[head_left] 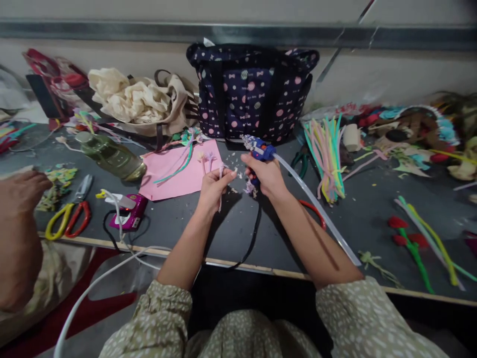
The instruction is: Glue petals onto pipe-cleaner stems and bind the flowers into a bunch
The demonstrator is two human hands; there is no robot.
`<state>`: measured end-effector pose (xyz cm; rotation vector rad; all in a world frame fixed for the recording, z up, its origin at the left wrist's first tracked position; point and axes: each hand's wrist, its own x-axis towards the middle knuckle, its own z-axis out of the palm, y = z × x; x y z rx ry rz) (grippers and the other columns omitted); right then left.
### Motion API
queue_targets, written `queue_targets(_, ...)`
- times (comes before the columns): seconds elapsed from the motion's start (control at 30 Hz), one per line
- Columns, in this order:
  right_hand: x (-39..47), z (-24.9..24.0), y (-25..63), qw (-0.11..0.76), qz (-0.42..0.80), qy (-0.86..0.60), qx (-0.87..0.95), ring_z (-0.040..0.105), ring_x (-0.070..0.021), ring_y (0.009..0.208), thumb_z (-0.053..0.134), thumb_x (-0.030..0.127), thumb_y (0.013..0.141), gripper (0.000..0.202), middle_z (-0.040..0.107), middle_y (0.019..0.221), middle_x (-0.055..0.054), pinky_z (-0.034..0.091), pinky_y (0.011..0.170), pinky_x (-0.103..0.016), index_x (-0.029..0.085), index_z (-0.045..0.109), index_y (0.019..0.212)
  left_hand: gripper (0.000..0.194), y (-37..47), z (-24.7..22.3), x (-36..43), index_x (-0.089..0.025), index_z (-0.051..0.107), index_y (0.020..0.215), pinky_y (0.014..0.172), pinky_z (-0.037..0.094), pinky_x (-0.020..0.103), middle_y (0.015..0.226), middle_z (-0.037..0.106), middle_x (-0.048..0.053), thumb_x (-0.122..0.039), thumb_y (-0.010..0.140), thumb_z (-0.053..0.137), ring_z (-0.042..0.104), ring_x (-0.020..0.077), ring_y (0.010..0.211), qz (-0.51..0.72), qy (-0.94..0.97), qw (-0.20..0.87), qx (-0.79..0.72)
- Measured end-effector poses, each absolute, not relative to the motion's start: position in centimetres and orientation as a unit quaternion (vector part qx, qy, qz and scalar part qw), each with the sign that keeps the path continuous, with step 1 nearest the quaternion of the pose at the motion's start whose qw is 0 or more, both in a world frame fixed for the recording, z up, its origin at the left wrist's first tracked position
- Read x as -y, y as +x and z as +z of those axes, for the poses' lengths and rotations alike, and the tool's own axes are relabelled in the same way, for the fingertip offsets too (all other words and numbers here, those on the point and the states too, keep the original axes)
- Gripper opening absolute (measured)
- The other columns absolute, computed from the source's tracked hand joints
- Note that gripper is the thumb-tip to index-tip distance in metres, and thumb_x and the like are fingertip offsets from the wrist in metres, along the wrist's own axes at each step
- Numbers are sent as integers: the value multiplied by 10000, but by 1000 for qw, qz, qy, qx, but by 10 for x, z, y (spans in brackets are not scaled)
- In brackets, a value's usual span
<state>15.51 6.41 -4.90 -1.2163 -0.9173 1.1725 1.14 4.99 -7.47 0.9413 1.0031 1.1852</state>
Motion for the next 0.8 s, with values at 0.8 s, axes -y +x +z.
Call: queue_targets(0.8, -12, -64, 195, 559, 575, -500, 328, 438, -54, 425, 820, 335, 606, 311, 568, 579, 59, 346, 407, -199, 194, 615, 792, 435, 28, -80, -38, -160, 631, 930, 393, 94, 193, 649, 472, -31, -562, 767, 663, 248, 24, 428, 393, 432, 710, -395)
